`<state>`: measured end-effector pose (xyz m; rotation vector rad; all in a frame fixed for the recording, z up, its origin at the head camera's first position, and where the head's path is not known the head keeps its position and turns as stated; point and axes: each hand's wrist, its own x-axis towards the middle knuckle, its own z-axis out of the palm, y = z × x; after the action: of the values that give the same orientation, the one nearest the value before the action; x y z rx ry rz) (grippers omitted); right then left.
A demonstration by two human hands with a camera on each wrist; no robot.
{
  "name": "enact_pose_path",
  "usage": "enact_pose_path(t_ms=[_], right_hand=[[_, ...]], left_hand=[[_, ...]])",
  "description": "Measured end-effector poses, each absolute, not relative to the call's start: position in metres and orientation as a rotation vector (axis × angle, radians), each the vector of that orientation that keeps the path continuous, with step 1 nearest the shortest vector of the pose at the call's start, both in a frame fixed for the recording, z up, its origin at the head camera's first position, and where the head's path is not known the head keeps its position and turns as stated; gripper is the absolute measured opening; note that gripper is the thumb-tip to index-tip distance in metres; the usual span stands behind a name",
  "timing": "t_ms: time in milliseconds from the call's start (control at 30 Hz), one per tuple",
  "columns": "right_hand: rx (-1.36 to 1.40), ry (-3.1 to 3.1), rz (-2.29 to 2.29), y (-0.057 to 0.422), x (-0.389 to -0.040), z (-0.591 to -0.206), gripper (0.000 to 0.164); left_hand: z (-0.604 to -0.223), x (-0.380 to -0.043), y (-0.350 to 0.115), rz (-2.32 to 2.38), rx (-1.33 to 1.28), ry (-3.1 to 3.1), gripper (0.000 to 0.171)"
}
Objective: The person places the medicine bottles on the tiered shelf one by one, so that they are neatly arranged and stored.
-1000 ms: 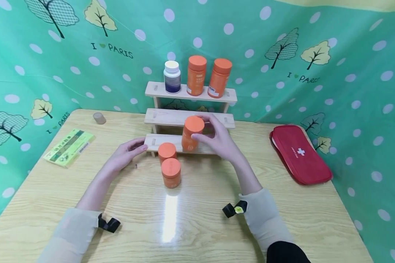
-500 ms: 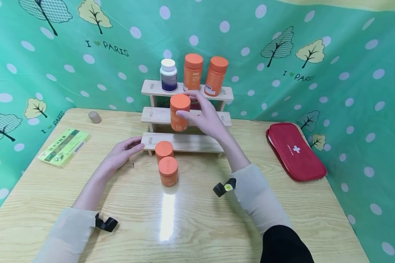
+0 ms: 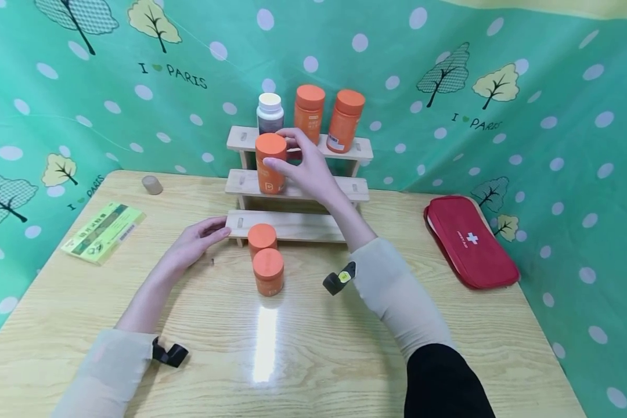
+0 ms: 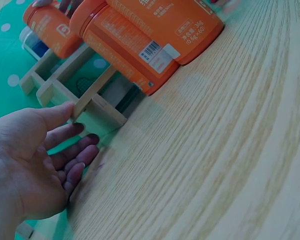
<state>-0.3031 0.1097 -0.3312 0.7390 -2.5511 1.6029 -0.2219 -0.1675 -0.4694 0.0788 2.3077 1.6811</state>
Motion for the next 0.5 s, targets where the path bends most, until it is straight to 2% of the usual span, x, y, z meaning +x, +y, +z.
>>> enact_pose_path(t_ms=[500], right_hand=[[0.698,-2.573,1.599,0.0988,-0.3142,-0.3403,0.055]], left_hand=[[-0.4732,-0.2229,-0.1678,1.673,0.105,2.340,0.066]])
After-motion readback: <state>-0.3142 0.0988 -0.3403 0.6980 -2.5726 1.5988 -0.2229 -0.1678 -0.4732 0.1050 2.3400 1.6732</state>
